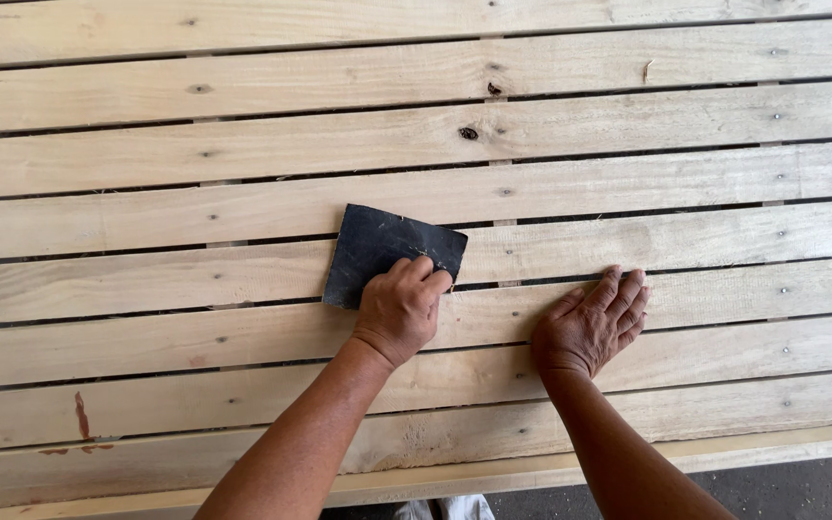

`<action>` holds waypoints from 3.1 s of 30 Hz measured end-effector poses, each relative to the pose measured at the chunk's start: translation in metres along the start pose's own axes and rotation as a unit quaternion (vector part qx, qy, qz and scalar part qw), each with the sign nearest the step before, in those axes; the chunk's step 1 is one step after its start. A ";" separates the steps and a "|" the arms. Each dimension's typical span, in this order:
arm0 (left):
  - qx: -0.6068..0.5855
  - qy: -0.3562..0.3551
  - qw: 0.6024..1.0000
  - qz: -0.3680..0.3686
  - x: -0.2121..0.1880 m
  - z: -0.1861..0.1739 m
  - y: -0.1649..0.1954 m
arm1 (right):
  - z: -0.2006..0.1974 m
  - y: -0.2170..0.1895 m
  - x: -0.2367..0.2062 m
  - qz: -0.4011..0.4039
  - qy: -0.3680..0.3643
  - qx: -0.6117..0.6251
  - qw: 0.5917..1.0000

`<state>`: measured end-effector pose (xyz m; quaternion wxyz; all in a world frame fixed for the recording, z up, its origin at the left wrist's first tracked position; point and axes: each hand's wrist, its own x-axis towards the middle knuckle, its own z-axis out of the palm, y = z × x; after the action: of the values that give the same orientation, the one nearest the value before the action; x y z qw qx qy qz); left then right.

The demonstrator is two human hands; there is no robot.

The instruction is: The person sands a large slatted wooden furniture frame by hand using a piece of sandpaper. They first sand the vertical corner posts and edges of the frame, then move along the slatted top surface, rubbing the sandpaper across the planks section by section.

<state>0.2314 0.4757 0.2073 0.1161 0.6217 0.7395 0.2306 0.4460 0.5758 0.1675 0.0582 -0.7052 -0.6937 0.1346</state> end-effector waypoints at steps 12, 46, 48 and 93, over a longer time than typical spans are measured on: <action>0.016 0.033 0.989 0.142 -0.003 -0.001 0.005 | 0.002 0.002 -0.002 0.001 0.004 -0.001 1.000; -0.037 -0.026 0.998 -0.043 -0.057 -0.063 -0.101 | 0.003 0.002 -0.002 0.005 0.005 0.001 1.000; -0.061 -0.024 0.997 -0.043 -0.048 -0.045 -0.087 | 0.004 0.002 -0.003 -0.002 0.009 0.000 1.000; -0.063 0.051 0.990 -0.111 -0.130 -0.110 -0.183 | -0.011 -0.009 -0.002 0.011 -0.002 0.017 1.000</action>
<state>0.0488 0.3053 0.1992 0.1425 0.5146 0.7927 0.2941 0.4406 0.5749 0.1809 0.0674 -0.7117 -0.6834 0.1479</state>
